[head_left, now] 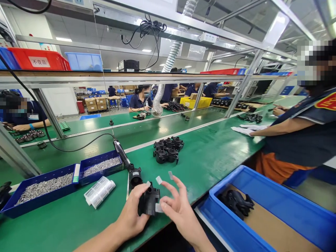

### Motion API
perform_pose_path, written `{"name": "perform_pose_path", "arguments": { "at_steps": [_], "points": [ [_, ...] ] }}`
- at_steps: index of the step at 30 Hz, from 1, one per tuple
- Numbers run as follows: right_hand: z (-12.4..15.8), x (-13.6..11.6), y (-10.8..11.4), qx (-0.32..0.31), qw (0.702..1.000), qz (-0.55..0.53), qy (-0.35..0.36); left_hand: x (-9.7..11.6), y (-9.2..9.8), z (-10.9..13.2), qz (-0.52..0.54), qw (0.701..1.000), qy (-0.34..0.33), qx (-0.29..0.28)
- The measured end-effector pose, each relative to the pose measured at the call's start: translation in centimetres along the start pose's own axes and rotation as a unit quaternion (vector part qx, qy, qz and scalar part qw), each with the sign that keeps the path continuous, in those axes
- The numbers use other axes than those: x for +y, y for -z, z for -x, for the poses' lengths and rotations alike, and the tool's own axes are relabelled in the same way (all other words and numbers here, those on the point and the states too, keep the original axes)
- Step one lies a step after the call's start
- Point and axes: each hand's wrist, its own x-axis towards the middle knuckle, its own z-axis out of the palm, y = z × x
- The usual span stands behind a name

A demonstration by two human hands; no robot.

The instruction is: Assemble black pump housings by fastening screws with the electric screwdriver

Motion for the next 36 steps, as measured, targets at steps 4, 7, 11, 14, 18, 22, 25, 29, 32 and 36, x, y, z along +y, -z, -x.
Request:
{"name": "perform_pose_path", "arguments": {
  "at_steps": [4,7,11,14,18,22,25,29,32,36],
  "points": [
    [0.6,-0.6,-1.5,-0.005,0.998,0.064,-0.013,0.2,0.0,-0.2,-0.018,0.999,-0.031,0.009],
    [0.6,-0.5,-1.7,0.002,0.994,0.105,0.002,0.2,0.0,-0.2,-0.025,0.999,-0.035,0.014],
    [0.2,-0.3,-1.6,0.019,0.992,0.121,0.010,0.1,-0.1,-0.1,-0.028,0.999,-0.023,0.014],
    [0.1,-0.2,-1.8,0.031,0.989,0.141,0.022,0.1,-0.1,0.0,-0.027,0.999,-0.020,0.014],
    [0.3,0.1,-2.1,0.040,0.978,0.194,0.064,0.2,0.0,-0.1,-0.024,0.999,-0.017,0.015],
    [0.4,0.4,-2.2,0.043,0.969,0.224,0.095,0.1,0.0,0.0,-0.024,0.999,-0.017,0.015],
    [0.3,0.8,-2.3,0.054,0.968,0.225,0.096,0.0,-0.2,0.0,-0.023,1.000,-0.011,0.017],
    [0.0,1.0,-2.4,0.069,0.972,0.205,0.087,-0.1,-0.2,0.0,-0.022,1.000,-0.006,0.019],
    [0.1,0.9,-2.6,0.067,0.973,0.204,0.090,0.0,-0.1,0.0,-0.023,0.999,-0.002,0.022],
    [0.8,1.6,-2.9,0.077,0.960,0.236,0.128,0.2,0.0,-0.1,-0.023,1.000,-0.006,0.021]
  ]
}}
